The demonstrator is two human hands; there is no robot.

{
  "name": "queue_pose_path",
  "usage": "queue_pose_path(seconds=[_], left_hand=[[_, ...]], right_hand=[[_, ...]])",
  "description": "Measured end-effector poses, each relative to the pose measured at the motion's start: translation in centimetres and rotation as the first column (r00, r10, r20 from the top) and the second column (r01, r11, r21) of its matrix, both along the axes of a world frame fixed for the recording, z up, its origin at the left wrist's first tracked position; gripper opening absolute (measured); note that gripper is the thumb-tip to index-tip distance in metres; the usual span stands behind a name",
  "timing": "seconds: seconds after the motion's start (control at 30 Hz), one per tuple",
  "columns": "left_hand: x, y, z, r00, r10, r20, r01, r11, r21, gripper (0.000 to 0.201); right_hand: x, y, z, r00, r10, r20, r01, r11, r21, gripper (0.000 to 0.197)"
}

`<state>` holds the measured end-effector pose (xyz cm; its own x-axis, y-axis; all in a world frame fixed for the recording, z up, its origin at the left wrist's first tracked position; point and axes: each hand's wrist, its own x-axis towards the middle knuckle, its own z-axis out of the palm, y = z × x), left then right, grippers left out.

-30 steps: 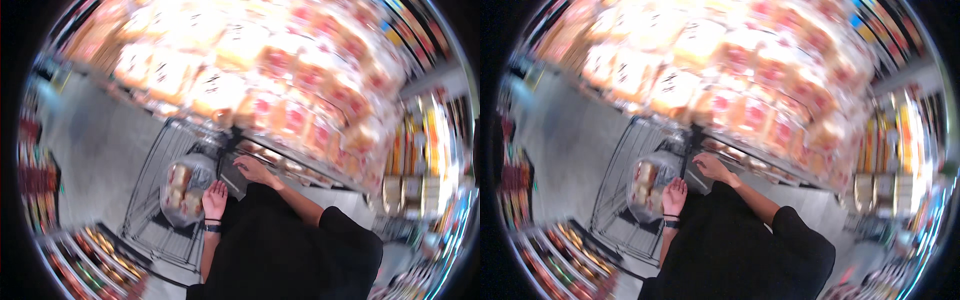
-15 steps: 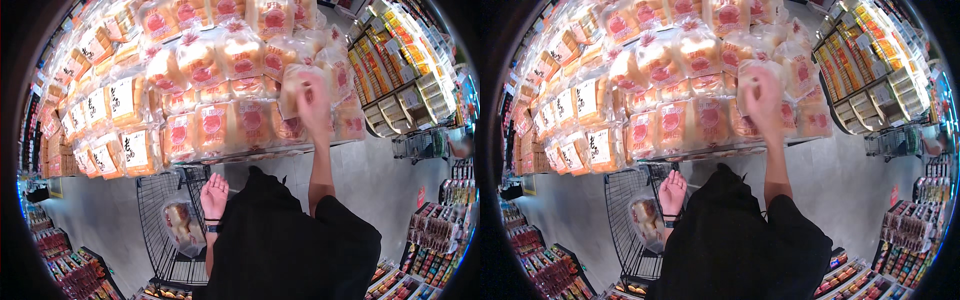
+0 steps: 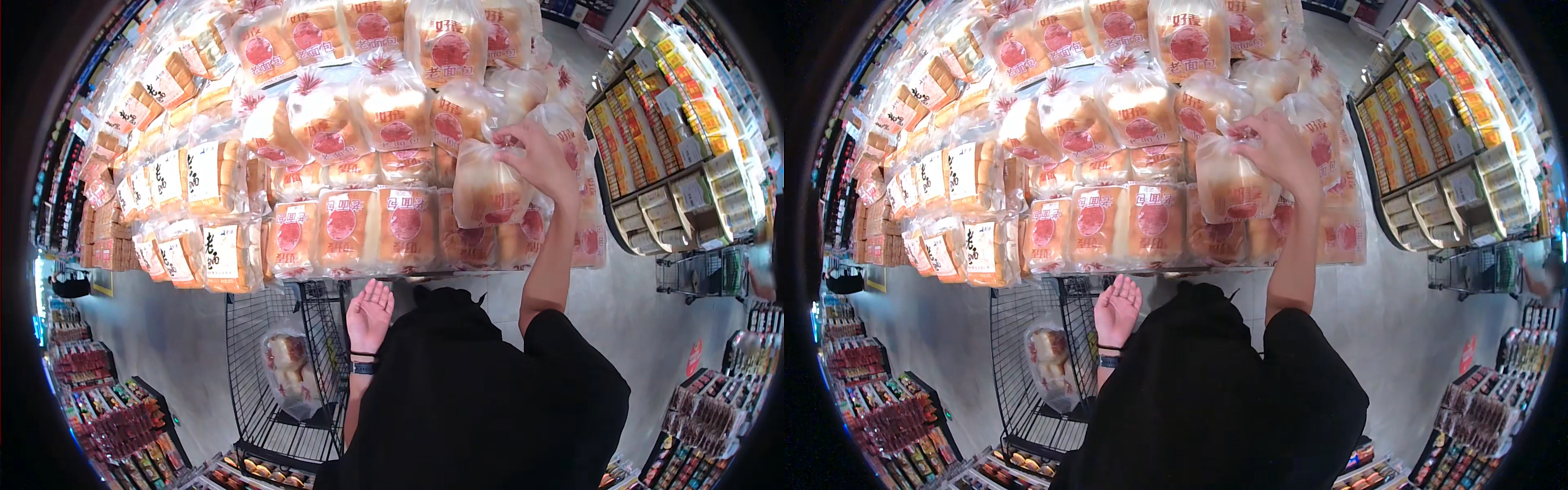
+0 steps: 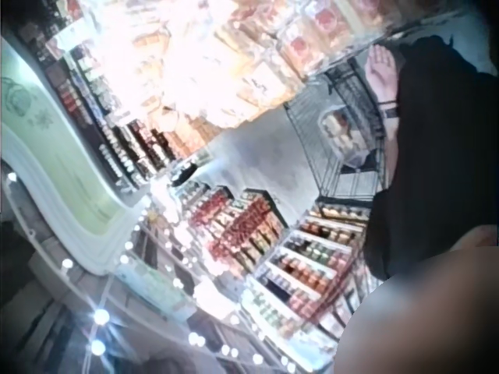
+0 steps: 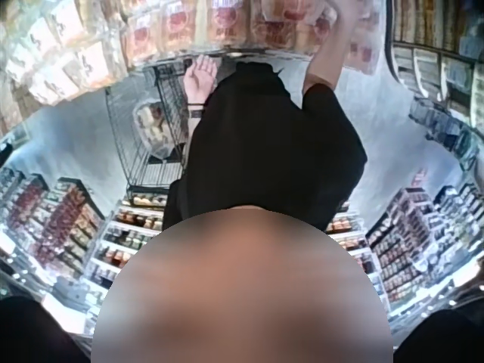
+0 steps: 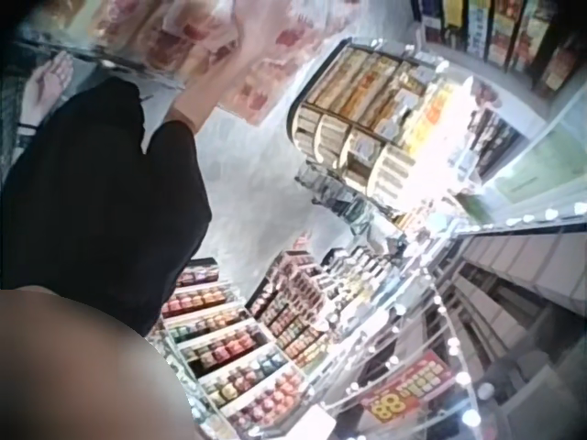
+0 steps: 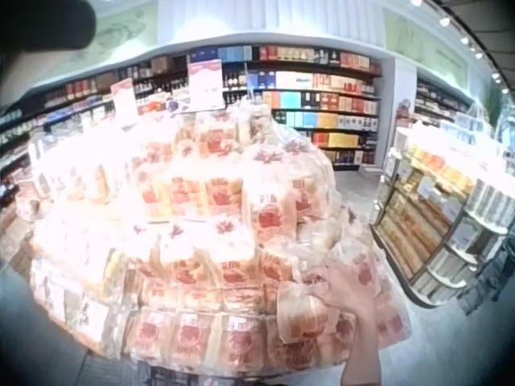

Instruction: Sort and arrange bags of bread from a cart onto supermarket shelves.

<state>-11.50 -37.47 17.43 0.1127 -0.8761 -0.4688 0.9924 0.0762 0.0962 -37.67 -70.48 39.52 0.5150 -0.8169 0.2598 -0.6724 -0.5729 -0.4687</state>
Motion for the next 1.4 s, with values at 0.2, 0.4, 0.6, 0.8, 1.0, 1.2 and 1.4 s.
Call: queue_pose_path(seconds=[0.2, 0.4, 0.6, 0.8, 1.0, 1.2, 1.4], left_hand=[[-0.6, -0.7, -0.4, 1.0, 0.013, -0.002, -0.013, 1.0, 0.013, 0.033], [-1.2, 0.1, -0.5, 0.997, 0.069, -0.038, -0.069, 0.998, -0.007, 0.034], [-0.8, -0.2, 1.8, 0.999, 0.032, -0.002, -0.032, 0.997, -0.063, 0.039], [0.3, -0.4, 7.5, 0.995, 0.043, 0.087, -0.023, 0.976, -0.216, 0.054], [3.5, 5.7, 9.8, 0.973, 0.224, 0.052, -0.212, 0.961, -0.179, 0.061], [6.3, 13.2, 8.3, 0.923, 0.379, 0.063, -0.367, 0.918, -0.154, 0.059], [9.5, 22.9, 0.3, 0.702, 0.712, -0.011, -0.705, 0.698, 0.126, 0.05]], right_hand=[[0.5, -0.8, -0.5, 0.992, 0.119, 0.033, -0.118, 0.993, -0.003, 0.026], [1.5, 1.9, 3.5, 0.965, 0.257, 0.047, -0.259, 0.965, 0.03, 0.023], [2.7, 2.6, 3.5, 0.806, 0.335, 0.488, -0.435, 0.894, 0.104, 0.02], [11.6, 7.3, 1.7, 0.592, -0.088, 0.801, -0.663, 0.512, 0.546, 0.028], [20.3, 13.4, 0.2, 0.585, 0.019, 0.811, -0.75, 0.392, 0.532, 0.028], [27.7, 21.3, -1.2, 0.619, 0.286, 0.731, -0.785, 0.262, 0.562, 0.018], [36.9, 31.3, -4.7, 0.454, 0.797, 0.398, -0.858, 0.271, 0.436, 0.013]])
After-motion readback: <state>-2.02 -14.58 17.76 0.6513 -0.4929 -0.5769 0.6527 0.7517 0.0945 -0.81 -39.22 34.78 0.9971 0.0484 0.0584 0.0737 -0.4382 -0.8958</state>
